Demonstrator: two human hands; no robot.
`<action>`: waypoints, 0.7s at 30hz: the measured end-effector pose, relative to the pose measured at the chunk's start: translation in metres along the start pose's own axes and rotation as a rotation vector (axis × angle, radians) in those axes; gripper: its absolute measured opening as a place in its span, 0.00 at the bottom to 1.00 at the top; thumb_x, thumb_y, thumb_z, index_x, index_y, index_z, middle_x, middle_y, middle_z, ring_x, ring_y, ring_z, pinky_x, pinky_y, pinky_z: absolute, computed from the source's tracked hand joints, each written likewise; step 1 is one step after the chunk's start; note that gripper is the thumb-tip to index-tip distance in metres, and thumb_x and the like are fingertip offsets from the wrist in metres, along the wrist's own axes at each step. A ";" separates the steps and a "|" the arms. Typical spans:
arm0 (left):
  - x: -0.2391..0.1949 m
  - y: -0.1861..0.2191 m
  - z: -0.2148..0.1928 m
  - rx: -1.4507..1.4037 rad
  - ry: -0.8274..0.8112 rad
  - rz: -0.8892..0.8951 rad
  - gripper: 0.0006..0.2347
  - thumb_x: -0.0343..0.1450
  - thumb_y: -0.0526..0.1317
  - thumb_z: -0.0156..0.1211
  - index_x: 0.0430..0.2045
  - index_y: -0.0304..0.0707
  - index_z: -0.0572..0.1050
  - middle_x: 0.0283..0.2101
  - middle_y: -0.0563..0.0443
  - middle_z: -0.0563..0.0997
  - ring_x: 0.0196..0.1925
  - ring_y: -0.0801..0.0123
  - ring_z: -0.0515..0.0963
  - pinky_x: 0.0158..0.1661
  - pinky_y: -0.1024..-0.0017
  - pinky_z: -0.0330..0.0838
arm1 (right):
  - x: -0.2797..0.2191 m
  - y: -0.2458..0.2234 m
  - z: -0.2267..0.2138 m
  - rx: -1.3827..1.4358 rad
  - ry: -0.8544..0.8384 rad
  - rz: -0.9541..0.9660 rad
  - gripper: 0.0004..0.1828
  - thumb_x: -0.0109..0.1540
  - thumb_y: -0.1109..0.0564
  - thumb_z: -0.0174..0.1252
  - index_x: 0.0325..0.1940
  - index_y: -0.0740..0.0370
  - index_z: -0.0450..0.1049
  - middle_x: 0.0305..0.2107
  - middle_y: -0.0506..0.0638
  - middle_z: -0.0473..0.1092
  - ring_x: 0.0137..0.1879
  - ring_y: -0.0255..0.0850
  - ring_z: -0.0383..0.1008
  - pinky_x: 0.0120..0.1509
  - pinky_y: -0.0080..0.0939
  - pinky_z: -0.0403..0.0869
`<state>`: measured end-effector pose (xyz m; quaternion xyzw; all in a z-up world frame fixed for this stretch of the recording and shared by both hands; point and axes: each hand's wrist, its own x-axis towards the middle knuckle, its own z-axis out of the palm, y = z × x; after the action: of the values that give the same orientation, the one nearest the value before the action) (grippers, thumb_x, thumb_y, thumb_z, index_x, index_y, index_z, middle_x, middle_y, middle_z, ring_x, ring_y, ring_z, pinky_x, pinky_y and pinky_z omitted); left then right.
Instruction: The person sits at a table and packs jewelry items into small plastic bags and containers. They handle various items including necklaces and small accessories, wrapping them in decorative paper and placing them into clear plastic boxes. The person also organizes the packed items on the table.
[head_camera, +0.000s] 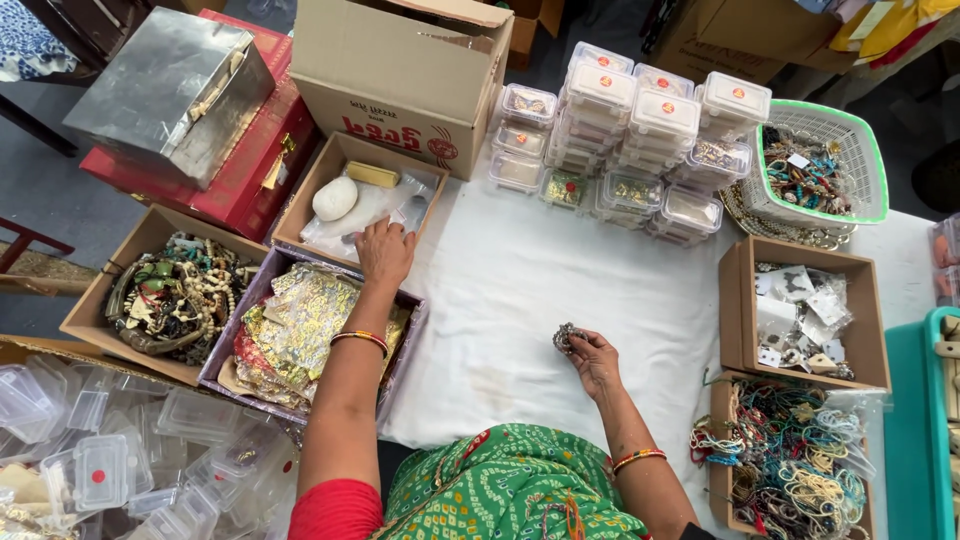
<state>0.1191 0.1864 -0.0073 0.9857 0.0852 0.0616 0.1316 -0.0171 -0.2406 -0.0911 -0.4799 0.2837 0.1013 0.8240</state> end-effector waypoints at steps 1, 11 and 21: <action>0.007 -0.009 0.017 0.000 -0.001 0.001 0.16 0.74 0.51 0.56 0.48 0.41 0.77 0.64 0.46 0.73 0.67 0.55 0.68 0.65 0.44 0.54 | 0.000 0.000 0.000 0.001 0.001 0.000 0.11 0.62 0.68 0.60 0.48 0.67 0.74 0.40 0.57 0.78 0.45 0.46 0.81 0.52 0.47 0.82; 0.025 -0.015 0.001 -0.667 0.426 -0.168 0.09 0.75 0.35 0.61 0.49 0.42 0.79 0.51 0.53 0.84 0.50 0.66 0.84 0.55 0.63 0.78 | 0.001 -0.001 0.001 -0.003 0.006 0.011 0.10 0.62 0.68 0.60 0.48 0.66 0.74 0.39 0.56 0.77 0.45 0.45 0.81 0.52 0.46 0.81; -0.064 0.124 0.006 -0.475 0.374 0.627 0.13 0.75 0.31 0.50 0.50 0.48 0.78 0.43 0.49 0.81 0.37 0.59 0.84 0.38 0.66 0.80 | 0.001 0.000 -0.001 -0.035 -0.020 -0.012 0.10 0.63 0.68 0.59 0.48 0.67 0.74 0.41 0.55 0.77 0.45 0.44 0.80 0.52 0.46 0.82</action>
<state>0.0763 0.0551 0.0144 0.8781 -0.2126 0.2939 0.3119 -0.0170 -0.2412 -0.0921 -0.4949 0.2706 0.1060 0.8189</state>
